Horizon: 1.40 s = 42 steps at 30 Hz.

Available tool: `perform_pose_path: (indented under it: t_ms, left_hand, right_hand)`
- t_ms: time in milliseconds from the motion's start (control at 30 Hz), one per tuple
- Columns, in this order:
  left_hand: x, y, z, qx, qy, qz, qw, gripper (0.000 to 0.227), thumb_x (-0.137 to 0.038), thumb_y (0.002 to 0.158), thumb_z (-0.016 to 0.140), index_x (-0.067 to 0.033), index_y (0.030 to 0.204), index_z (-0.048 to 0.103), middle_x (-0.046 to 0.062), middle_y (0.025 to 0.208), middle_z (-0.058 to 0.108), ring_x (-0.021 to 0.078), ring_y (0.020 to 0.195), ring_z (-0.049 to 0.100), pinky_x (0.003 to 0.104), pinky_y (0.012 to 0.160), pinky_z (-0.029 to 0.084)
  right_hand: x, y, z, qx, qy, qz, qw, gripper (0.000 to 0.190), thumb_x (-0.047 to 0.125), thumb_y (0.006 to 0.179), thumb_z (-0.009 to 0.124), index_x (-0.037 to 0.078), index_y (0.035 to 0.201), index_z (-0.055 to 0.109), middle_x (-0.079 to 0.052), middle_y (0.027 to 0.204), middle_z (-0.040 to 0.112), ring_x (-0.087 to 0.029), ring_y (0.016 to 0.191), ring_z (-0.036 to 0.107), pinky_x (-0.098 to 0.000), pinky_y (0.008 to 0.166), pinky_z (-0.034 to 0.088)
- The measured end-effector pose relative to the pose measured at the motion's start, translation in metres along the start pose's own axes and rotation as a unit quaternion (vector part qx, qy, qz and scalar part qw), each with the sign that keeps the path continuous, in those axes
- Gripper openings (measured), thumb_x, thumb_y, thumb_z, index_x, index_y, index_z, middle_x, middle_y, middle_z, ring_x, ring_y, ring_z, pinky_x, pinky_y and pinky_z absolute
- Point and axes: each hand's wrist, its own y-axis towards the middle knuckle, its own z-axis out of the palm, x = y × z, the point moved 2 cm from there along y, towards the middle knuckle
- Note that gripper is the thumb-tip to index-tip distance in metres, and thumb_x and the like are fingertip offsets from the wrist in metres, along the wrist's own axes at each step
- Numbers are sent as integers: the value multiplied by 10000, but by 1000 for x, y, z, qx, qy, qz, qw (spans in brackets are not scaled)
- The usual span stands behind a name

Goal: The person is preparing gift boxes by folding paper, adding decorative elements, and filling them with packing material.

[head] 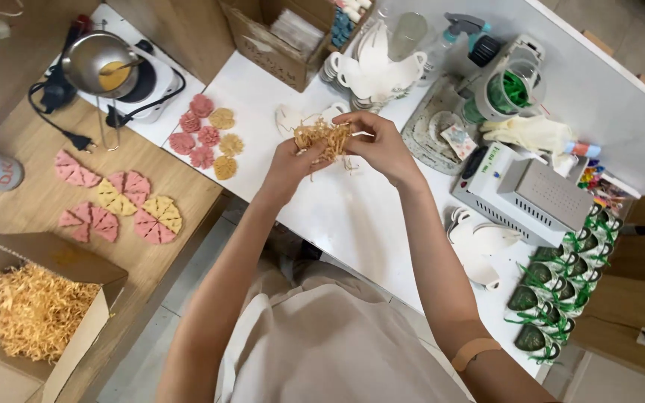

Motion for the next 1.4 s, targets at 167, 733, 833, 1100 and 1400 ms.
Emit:
perform_pose_path:
  t_ms: [167, 733, 833, 1100, 1400]
  left_hand:
    - [20, 68, -19, -3, 45, -86, 995, 344, -176, 1021, 611, 68, 1261, 640, 109, 1193, 706, 165, 1054, 701, 344, 958, 617]
    - [133, 112, -114, -133, 432, -32, 891, 488, -152, 797, 818, 6, 1230, 658, 188, 1155, 709, 281, 1034, 657, 374, 874, 527]
    - [69, 85, -87, -147, 577, 104, 797, 581, -90, 703, 844, 18, 1231, 629, 219, 1186, 626, 382, 1137, 572, 463, 926, 485]
    - [86, 92, -88, -18, 607, 145, 781, 221, -43, 942, 681, -77, 1153, 626, 89, 1160, 617, 321, 1110, 617, 416, 896, 559]
    - [127, 122, -95, -21, 642, 30, 766, 202, -69, 833, 759, -102, 996, 645, 52, 1156, 589, 281, 1159, 583, 416, 906, 552]
  right_hand:
    - [-56, 35, -15, -59, 68, 0, 996, 303, -46, 909, 659, -4, 1207, 689, -77, 1079, 715, -136, 949, 723, -272, 871, 641]
    - [-226, 92, 32, -203, -141, 101, 964, 341, -20, 795, 718, 59, 1126, 744, -69, 855, 715, -163, 717, 683, -295, 671, 569]
    - [-181, 85, 30, -203, -222, -7, 954, 516, -18, 683, 767, 32, 1193, 711, -123, 943, 672, -228, 784, 641, -327, 678, 549]
    - [-153, 71, 34, -146, -248, -69, 955, 198, -84, 906, 667, 12, 1078, 690, -122, 1055, 656, -281, 877, 695, -349, 762, 583]
    - [-199, 95, 46, -132, -323, -23, 937, 231, -46, 751, 758, -12, 976, 717, -151, 1045, 650, -343, 942, 654, -409, 818, 566]
